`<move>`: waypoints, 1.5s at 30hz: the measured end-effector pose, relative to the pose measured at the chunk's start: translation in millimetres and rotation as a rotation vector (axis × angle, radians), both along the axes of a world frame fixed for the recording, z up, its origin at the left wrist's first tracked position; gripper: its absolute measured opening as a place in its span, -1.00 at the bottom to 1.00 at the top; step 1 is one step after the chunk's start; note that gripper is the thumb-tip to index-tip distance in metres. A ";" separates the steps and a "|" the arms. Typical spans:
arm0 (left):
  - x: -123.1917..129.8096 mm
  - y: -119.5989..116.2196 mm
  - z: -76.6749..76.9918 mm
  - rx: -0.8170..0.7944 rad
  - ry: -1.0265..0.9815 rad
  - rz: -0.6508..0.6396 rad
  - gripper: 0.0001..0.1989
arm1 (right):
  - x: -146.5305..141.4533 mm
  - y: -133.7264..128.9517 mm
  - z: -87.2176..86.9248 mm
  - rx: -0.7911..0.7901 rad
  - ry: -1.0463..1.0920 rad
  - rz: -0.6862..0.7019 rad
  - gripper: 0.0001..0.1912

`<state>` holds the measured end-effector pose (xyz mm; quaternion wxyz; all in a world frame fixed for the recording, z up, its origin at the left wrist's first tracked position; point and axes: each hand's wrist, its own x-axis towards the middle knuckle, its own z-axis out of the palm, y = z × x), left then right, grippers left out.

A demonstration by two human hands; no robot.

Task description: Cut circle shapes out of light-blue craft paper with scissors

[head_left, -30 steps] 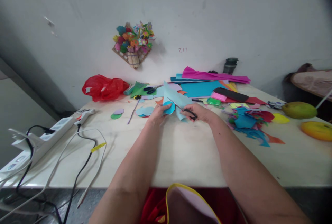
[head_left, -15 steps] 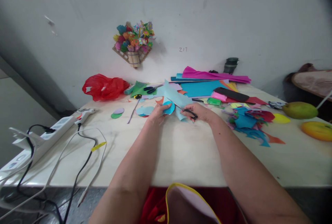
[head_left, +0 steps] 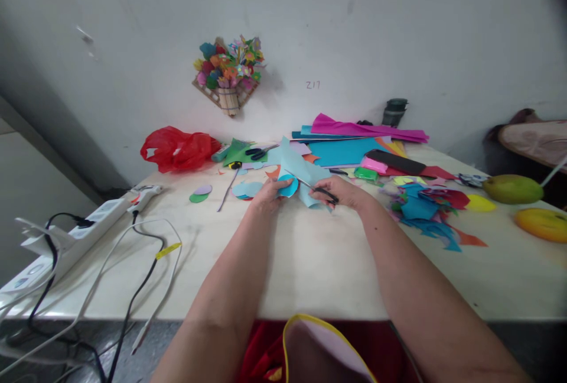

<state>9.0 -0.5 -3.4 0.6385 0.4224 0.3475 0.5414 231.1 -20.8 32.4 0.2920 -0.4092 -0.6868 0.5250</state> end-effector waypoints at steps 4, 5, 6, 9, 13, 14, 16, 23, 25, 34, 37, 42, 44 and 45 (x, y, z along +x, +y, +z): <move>1.1 -2.1 1.4 -0.003 0.035 0.018 -0.75 | -1.3 -4.7 4.3 -0.013 -0.005 -0.007 -0.75; 1.7 -3.1 2.4 -0.003 0.033 0.018 -0.74 | -1.8 -6.6 5.7 -0.018 -0.012 -0.011 -0.75; 2.3 -4.1 3.4 -0.002 0.031 0.019 -0.74 | -2.3 -8.5 7.2 -0.020 -0.025 -0.011 -0.75; 4.1 -6.9 6.3 -0.007 0.021 0.047 -0.72 | -3.2 -13.9 10.7 -0.007 -0.081 -0.002 -0.68; 5.8 -8.3 7.2 0.000 0.005 0.101 -0.68 | -3.7 -16.3 11.9 -0.017 -0.075 0.020 -0.70; 6.3 -8.2 6.9 0.005 0.001 0.111 -0.67 | -4.0 -16.1 11.7 -0.025 -0.061 0.024 -0.71; 7.5 -7.7 5.9 0.013 -0.007 0.131 -0.66 | -4.7 -15.6 10.8 -0.035 -0.036 0.026 -0.72; 14.5 -7.9 6.9 0.025 -0.045 0.188 -0.65 | -9.0 -15.0 7.3 0.002 -0.002 0.016 -0.65; 16.7 -8.8 8.3 0.008 -0.052 0.210 -0.63 | -10.2 -14.4 6.0 0.009 -0.006 0.001 -0.62; 21.8 -10.1 11.1 -0.065 -0.068 0.287 -0.64 | -13.0 -11.4 2.1 0.008 0.007 -0.048 -0.53; 21.8 -9.5 11.2 -0.077 -0.069 0.291 -0.66 | -13.3 -10.8 1.2 0.010 0.009 -0.053 -0.53; 21.5 -8.0 10.3 -0.077 -0.073 0.290 -0.67 | -13.6 -11.8 1.3 0.012 0.018 -0.068 -0.54; 21.6 -7.6 9.8 -0.082 -0.071 0.294 -0.67 | -13.9 -12.7 2.0 0.007 0.019 -0.066 -0.54; 21.8 -7.6 9.8 -0.083 -0.070 0.292 -0.67 | -14.0 -13.0 2.4 0.003 0.019 -0.064 -0.55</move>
